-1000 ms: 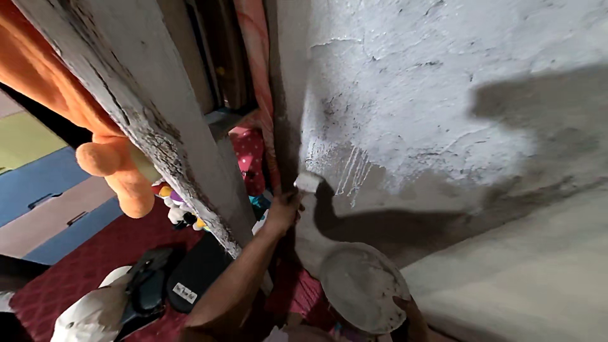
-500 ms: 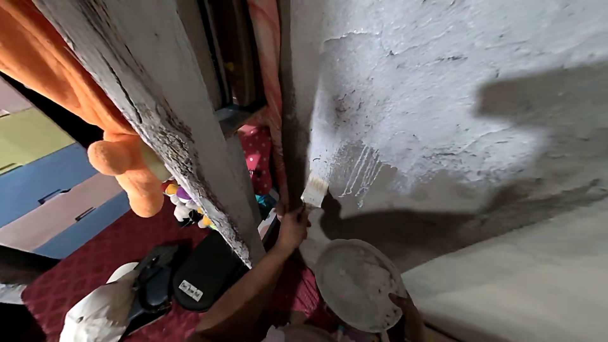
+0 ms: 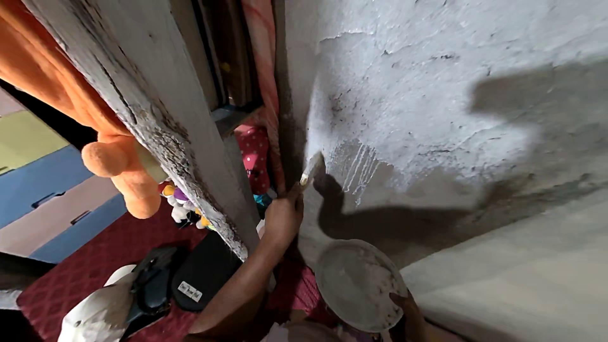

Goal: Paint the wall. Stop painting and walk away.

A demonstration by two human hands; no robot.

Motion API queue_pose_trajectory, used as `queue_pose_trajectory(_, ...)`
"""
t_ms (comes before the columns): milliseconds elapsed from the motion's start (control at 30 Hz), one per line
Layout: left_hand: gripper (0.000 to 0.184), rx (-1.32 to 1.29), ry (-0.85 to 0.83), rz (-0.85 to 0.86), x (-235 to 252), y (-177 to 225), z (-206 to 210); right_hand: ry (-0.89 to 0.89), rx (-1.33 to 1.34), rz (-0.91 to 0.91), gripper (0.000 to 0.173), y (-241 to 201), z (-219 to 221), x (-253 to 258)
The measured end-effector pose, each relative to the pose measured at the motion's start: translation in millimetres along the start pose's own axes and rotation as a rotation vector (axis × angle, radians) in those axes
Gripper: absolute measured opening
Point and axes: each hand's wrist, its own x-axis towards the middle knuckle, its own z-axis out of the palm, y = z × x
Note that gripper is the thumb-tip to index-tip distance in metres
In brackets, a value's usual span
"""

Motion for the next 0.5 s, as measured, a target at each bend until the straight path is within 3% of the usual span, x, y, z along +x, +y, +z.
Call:
queue_pose_trajectory(67,0.042,0.114,0.020,-0.008,-6.3,-5.3,9.5,-0.002,0.011,-0.015,0.062,2.9,-4.3,0.9)
queue_pose_trajectory(200,0.036,0.105,0.253,0.145,-10.8,-4.5,7.7,0.016,-0.002,0.003,0.061,2.4,-5.6,-0.3)
queue_pose_trajectory(333,0.040,0.144,0.082,-0.016,-2.4,-7.4,1.5,-0.014,0.004,-0.005,0.064,3.0,-5.8,0.1)
queue_pose_trajectory(500,0.034,0.114,0.203,0.084,-12.6,-4.6,2.3,0.009,-0.013,0.007,0.066,1.1,-1.7,-3.9)
